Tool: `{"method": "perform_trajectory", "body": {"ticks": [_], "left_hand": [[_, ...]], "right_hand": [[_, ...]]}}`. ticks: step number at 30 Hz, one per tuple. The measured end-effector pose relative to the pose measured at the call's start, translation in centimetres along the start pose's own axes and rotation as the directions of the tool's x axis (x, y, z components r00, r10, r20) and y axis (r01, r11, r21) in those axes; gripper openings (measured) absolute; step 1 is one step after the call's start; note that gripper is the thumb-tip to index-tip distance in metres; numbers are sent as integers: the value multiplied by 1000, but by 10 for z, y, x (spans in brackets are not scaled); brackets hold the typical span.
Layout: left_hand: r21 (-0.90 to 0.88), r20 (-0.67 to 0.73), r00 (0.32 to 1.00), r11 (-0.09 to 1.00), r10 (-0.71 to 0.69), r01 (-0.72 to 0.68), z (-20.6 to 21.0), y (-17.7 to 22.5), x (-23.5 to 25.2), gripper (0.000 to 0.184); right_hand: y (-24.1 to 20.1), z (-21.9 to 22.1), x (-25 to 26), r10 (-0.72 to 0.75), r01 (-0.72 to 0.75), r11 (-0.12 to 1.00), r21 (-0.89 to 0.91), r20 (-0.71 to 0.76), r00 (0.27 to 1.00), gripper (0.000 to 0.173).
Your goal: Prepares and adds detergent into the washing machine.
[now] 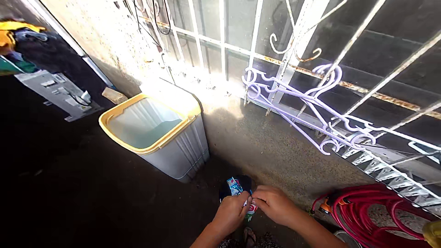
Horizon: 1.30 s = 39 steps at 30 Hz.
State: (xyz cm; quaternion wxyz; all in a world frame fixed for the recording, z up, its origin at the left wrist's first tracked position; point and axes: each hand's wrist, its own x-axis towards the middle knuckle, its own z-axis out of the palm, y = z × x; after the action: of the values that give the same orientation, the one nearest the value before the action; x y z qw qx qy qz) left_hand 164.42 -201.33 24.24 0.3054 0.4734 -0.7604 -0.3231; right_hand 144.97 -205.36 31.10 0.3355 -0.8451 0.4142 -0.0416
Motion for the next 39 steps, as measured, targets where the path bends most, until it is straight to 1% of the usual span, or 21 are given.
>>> {"method": "perform_trajectory", "body": {"ticks": [2, 4, 7, 9, 14, 17, 19, 20, 21, 22, 23, 25, 26, 27, 28, 29, 31, 33, 36, 37, 39], "left_hand": [[99, -98, 993, 994, 62, -52, 11, 15, 5, 32], [143, -164, 983, 988, 80, -57, 20, 29, 10, 28], [116, -209, 977, 993, 44, -20, 31, 46, 15, 29], [77, -229, 973, 997, 6, 12, 36, 53, 18, 29], [-154, -204, 955, 970, -218, 189, 32, 61, 18, 34], [-411, -165, 918, 871, -360, 268, 25, 58, 14, 34], [-525, -159, 904, 809, -397, 264, 16, 53, 9, 33], [-529, -170, 902, 809, -397, 257, 12, 50, 5, 33], [-485, -191, 901, 835, -390, 259, 6, 46, 1, 34], [-396, -227, 901, 880, -369, 261, 0, 41, -5, 35], [-285, -271, 907, 927, -323, 245, -7, 36, -11, 36], [-57, -354, 921, 987, -162, 152, -23, 18, -24, 35], [33, -384, 920, 995, -78, 98, -32, 7, -30, 34], [109, -404, 915, 993, -4, 53, -43, -4, -36, 33], [181, -426, 903, 983, 55, 26, -55, -14, -41, 32], [224, -448, 891, 974, 78, 27, -70, -24, -47, 30], [235, -465, 884, 970, 51, 67, -103, -43, -59, 29], [140, -427, 902, 982, -56, 127, -138, -61, -76, 29], [-47, -357, 904, 972, -233, 231, -185, -89, -100, 34], [-76, -361, 900, 970, -243, 232, -197, -99, -108, 34], [-201, -363, 902, 965, -234, 170, -220, -121, -121, 34]], "right_hand": [[5, -2, -13, -77, 75, 997, -25, -108, 991, 26], [11, -4, -24, -169, 153, 984, -89, -217, 961, 23], [27, -3, -34, -340, 272, 934, -229, -347, 874, 22], [34, -4, -36, -425, 322, 895, -307, -375, 824, 23], [35, -8, -28, -607, 392, 750, -533, -319, 728, 22], [34, -5, -15, -710, 440, 660, -609, -313, 631, 21], [28, -3, -3, -747, 467, 627, -623, -314, 586, 21], [24, -1, 2, -752, 481, 626, -614, -311, 582, 21], [19, 0, 8, -743, 496, 639, -588, -302, 598, 21], [13, 1, 13, -711, 505, 673, -541, -285, 643, 22], [4, 1, 20, -658, 506, 726, -467, -254, 709, 22], [-17, -3, 36, -513, 465, 840, -279, -129, 849, 21], [-30, -4, 46, -444, 426, 880, -210, -44, 895, 23], [-43, -2, 58, -404, 401, 899, -178, 24, 915, 25], [-55, 4, 72, -405, 407, 895, -183, 52, 913, 25], [-66, 13, 87, -444, 442, 871, -214, 43, 895, 27], [-91, 32, 118, -537, 516, 806, -291, 8, 844, 31], [-117, 49, 147, -635, 594, 720, -358, 5, 772, 30], [-156, 74, 186, -778, 706, 553, -442, 29, 628, 24], [-167, 82, 196, -796, 716, 526, -460, 30, 604, 24], [-185, 92, 217, -779, 706, 560, -434, 13, 627, 27]]}}
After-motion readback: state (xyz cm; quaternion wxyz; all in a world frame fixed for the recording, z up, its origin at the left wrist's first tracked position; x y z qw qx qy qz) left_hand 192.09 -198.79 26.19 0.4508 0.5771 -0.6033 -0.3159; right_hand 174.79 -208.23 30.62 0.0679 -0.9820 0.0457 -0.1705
